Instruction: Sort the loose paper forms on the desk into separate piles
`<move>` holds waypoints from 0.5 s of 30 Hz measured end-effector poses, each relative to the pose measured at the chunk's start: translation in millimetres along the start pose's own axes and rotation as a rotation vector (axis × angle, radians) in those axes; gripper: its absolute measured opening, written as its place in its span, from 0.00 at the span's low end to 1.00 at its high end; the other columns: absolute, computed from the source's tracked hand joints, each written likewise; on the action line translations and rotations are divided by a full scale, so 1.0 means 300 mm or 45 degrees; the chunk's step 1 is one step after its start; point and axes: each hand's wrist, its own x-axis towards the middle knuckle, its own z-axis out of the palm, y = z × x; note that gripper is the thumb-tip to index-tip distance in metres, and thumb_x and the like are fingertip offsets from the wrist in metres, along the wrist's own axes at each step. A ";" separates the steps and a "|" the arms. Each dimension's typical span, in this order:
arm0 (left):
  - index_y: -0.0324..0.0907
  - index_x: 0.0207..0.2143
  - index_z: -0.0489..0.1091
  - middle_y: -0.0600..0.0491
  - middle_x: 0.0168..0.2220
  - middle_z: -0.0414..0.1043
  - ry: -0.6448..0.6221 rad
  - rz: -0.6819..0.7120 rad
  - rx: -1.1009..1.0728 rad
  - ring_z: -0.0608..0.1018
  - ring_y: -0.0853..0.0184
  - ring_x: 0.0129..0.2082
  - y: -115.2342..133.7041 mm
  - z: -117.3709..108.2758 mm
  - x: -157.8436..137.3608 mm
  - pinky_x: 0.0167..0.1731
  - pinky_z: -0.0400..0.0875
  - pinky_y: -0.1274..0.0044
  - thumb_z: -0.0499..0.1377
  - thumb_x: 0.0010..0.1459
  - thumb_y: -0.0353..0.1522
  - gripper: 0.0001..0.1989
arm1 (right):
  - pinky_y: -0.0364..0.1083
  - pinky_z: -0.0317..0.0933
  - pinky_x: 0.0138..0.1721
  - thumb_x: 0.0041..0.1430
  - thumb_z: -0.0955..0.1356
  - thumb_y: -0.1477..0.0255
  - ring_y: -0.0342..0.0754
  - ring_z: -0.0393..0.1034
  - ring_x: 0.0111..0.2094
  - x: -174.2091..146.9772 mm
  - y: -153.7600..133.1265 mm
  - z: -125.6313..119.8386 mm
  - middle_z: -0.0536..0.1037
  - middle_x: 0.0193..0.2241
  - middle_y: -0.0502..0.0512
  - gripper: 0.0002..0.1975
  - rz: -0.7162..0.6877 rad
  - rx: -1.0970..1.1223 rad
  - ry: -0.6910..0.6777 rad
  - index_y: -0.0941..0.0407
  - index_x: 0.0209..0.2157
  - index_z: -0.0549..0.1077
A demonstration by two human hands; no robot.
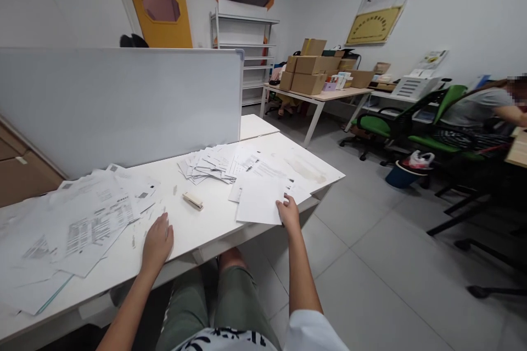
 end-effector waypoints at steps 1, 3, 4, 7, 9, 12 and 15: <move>0.32 0.56 0.64 0.37 0.53 0.70 0.064 0.107 -0.068 0.69 0.54 0.56 0.017 -0.013 -0.015 0.55 0.62 0.61 0.46 0.62 0.31 0.22 | 0.46 0.62 0.29 0.43 0.66 0.61 0.50 0.69 0.27 -0.029 -0.001 0.008 0.76 0.28 0.55 0.28 0.002 0.008 -0.023 0.59 0.47 0.70; 0.37 0.58 0.62 0.42 0.51 0.72 0.101 0.381 -0.177 0.70 0.59 0.55 0.082 -0.040 -0.056 0.55 0.63 0.65 0.47 0.62 0.28 0.22 | 0.47 0.61 0.29 0.43 0.66 0.60 0.51 0.69 0.26 -0.103 0.003 0.024 0.75 0.24 0.52 0.27 0.004 0.022 -0.061 0.59 0.45 0.72; 0.39 0.59 0.61 0.44 0.51 0.72 0.064 0.521 -0.219 0.70 0.61 0.55 0.130 -0.049 -0.080 0.55 0.64 0.67 0.48 0.62 0.28 0.23 | 0.47 0.61 0.29 0.43 0.66 0.59 0.51 0.69 0.26 -0.150 0.007 0.034 0.74 0.23 0.52 0.26 0.008 0.026 -0.075 0.59 0.43 0.73; 0.42 0.65 0.51 0.47 0.61 0.62 -0.242 0.743 -0.239 0.60 0.60 0.63 0.306 -0.047 -0.149 0.59 0.59 0.66 0.51 0.59 0.29 0.30 | 0.47 0.63 0.30 0.42 0.67 0.57 0.53 0.70 0.29 -0.316 0.021 0.066 0.76 0.25 0.55 0.23 0.063 0.178 -0.229 0.58 0.37 0.75; 0.42 0.66 0.47 0.48 0.66 0.52 -0.348 0.696 -0.242 0.52 0.56 0.66 0.417 -0.021 -0.182 0.61 0.55 0.62 0.53 0.55 0.27 0.36 | 0.47 0.65 0.32 0.43 0.68 0.56 0.53 0.71 0.32 -0.422 0.025 0.077 0.78 0.30 0.57 0.21 0.151 0.387 -0.418 0.57 0.35 0.75; 0.41 0.64 0.53 0.48 0.66 0.51 -0.418 0.480 -0.314 0.52 0.53 0.66 0.517 0.021 -0.203 0.61 0.54 0.59 0.52 0.46 0.21 0.40 | 0.48 0.65 0.34 0.43 0.70 0.57 0.53 0.71 0.33 -0.516 0.026 0.052 0.79 0.32 0.56 0.19 0.262 0.560 -0.552 0.56 0.33 0.76; 0.41 0.58 0.65 0.45 0.60 0.64 -0.473 0.260 -0.617 0.64 0.54 0.61 0.534 0.025 -0.206 0.59 0.59 0.60 0.51 0.46 0.21 0.34 | 0.47 0.65 0.31 0.41 0.71 0.56 0.52 0.70 0.31 -0.516 0.044 -0.022 0.78 0.29 0.55 0.19 0.258 0.516 -0.500 0.56 0.31 0.76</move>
